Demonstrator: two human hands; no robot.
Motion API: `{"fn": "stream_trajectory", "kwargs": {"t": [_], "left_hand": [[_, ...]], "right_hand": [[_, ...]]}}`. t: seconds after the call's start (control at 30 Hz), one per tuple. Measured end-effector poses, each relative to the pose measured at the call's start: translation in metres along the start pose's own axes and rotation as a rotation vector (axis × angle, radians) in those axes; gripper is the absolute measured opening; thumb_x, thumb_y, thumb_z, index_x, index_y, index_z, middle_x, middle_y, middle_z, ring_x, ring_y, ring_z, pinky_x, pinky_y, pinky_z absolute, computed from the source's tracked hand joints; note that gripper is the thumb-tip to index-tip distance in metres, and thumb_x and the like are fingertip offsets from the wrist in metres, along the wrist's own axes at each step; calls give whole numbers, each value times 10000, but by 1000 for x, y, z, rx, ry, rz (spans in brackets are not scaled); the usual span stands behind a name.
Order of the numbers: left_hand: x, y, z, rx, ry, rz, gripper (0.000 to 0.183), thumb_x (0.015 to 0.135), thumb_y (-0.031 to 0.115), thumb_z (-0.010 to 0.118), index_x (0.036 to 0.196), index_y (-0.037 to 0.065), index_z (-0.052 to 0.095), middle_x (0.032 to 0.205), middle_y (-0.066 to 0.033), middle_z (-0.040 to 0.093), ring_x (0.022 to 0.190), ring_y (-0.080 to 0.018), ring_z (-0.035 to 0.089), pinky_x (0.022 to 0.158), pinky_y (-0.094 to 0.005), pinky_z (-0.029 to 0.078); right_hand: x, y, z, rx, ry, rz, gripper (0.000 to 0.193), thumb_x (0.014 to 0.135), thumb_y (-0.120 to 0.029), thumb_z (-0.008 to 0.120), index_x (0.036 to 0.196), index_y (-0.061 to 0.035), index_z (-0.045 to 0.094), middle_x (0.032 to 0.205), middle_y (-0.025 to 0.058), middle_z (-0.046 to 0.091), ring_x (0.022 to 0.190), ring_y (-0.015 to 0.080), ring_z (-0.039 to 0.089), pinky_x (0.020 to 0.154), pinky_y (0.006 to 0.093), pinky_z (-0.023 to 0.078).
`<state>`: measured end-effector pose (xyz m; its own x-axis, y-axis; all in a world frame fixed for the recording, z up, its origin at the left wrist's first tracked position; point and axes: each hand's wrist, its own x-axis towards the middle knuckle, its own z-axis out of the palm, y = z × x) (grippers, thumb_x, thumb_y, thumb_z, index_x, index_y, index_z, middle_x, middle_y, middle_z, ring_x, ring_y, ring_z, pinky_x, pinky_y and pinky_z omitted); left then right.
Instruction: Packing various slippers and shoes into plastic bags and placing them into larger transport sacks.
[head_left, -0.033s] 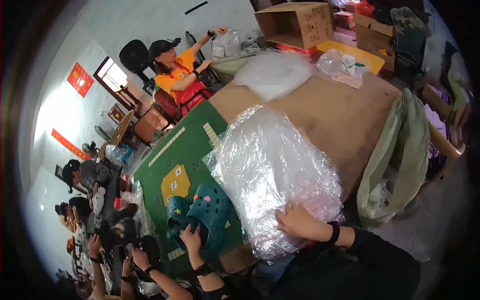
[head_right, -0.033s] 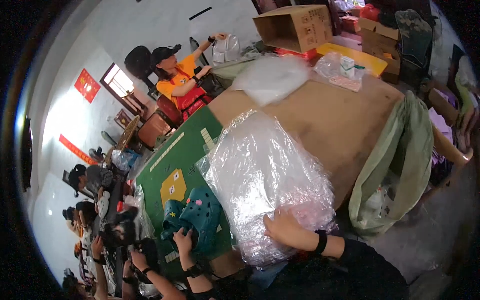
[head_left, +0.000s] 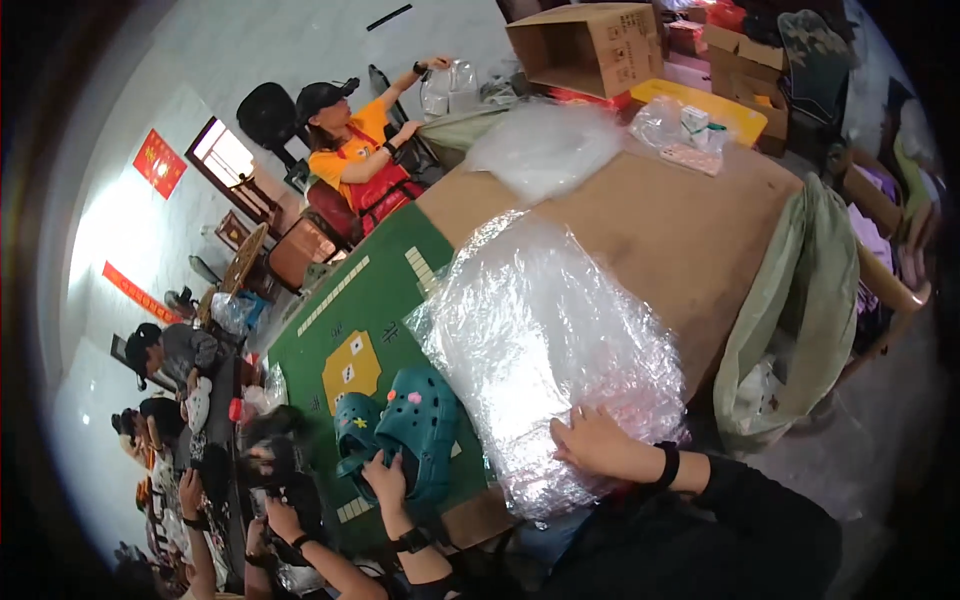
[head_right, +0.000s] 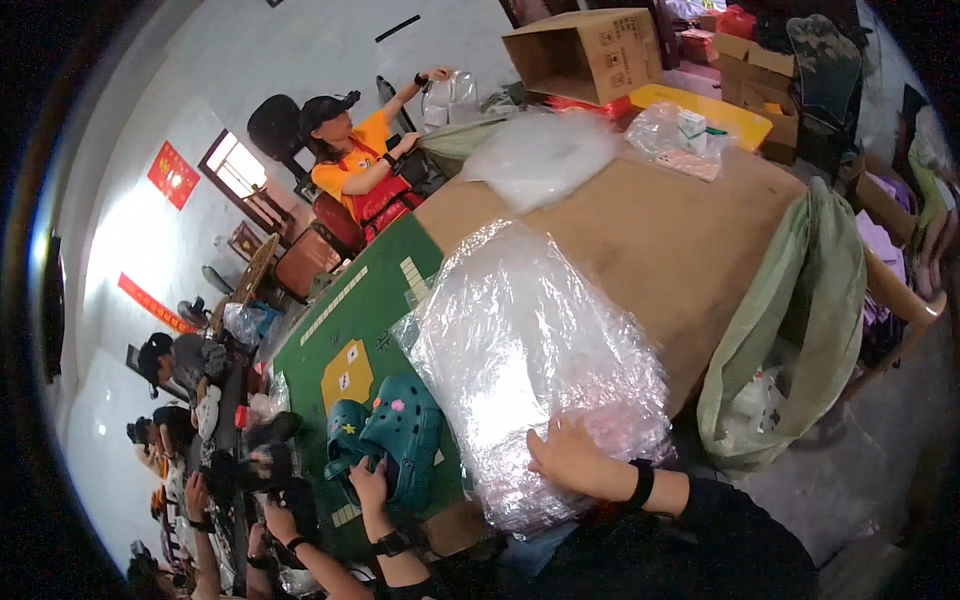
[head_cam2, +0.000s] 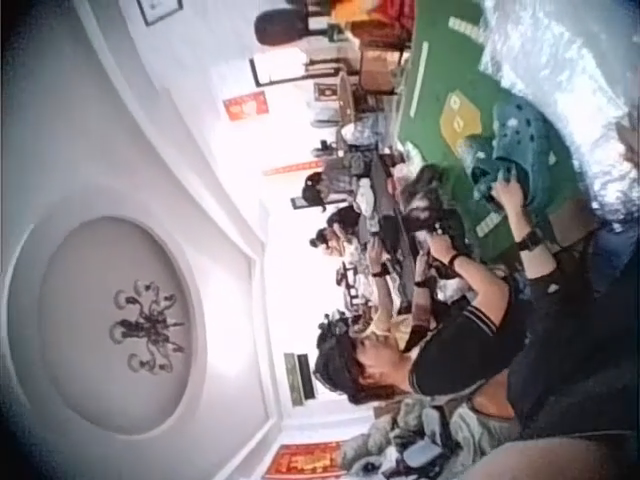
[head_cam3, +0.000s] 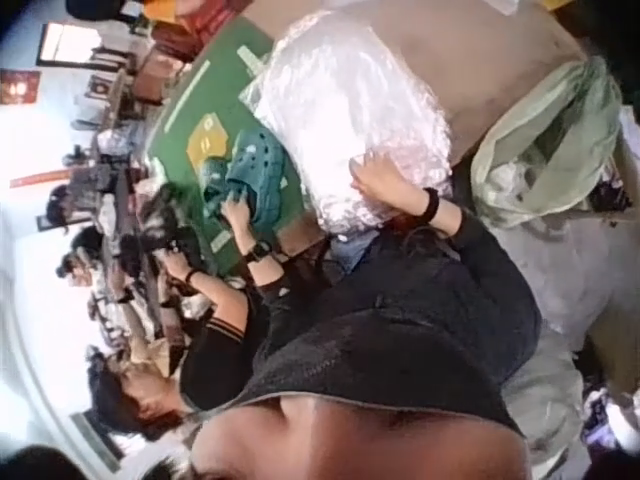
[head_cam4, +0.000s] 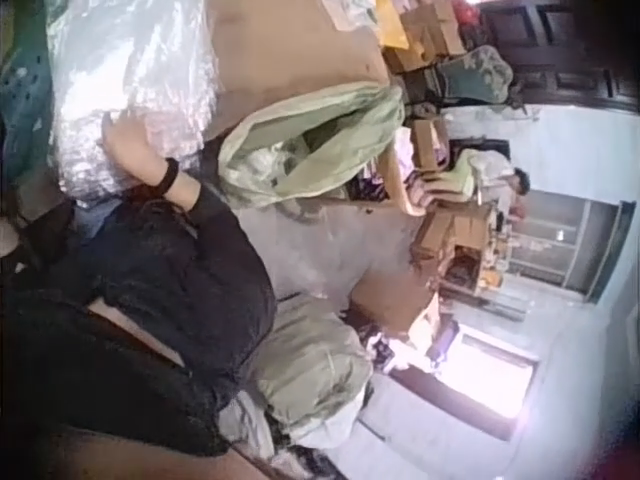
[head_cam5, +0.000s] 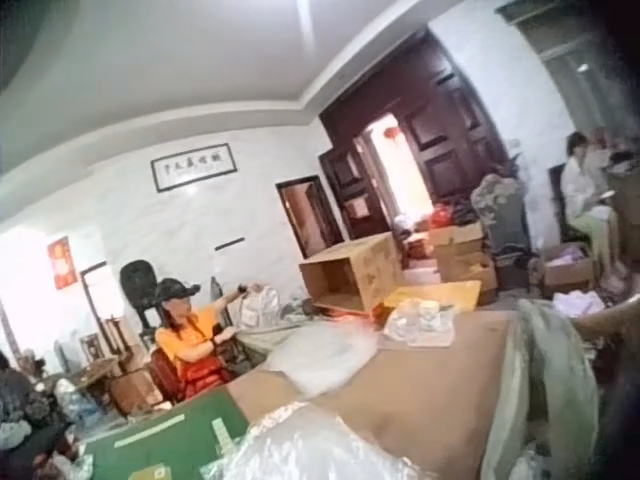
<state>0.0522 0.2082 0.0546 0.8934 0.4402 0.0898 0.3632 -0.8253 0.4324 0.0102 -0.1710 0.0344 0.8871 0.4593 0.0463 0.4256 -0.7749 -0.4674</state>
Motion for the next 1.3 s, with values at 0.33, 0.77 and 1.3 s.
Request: {"fn": "stream_trajectory", "kwargs": {"t": [0.33, 0.77, 1.3], "left_hand": [[-13, 26, 23, -259, 134, -118, 401, 838, 146, 644, 1157, -91, 586, 1239, -317, 518, 1164, -420, 487, 998, -445, 367], [-39, 69, -5, -171, 79, -141, 555, 866, 226, 620, 1345, 8, 445, 1322, -269, 427, 1197, -398, 446, 1008, -466, 342], [-133, 165, 53, -219, -163, 762, 616, 847, 190, 649, 1370, -7, 390, 1409, -392, 228, 1317, -534, 232, 1084, -539, 217]], "right_hand": [[2, 1, 11, 18, 48, 9, 528, 845, -360, 627, 1194, 16, 500, 1044, 374, 547, 1063, 520, 515, 837, 652, 405], [0, -3, 11, -87, 64, 8, 473, 861, -385, 598, 1174, -43, 505, 1040, 292, 566, 1028, 452, 532, 876, 587, 404], [-3, 1, 8, -12, 43, 18, 484, 850, -276, 593, 1250, -19, 505, 1088, 336, 549, 1085, 488, 512, 900, 616, 386]]}}
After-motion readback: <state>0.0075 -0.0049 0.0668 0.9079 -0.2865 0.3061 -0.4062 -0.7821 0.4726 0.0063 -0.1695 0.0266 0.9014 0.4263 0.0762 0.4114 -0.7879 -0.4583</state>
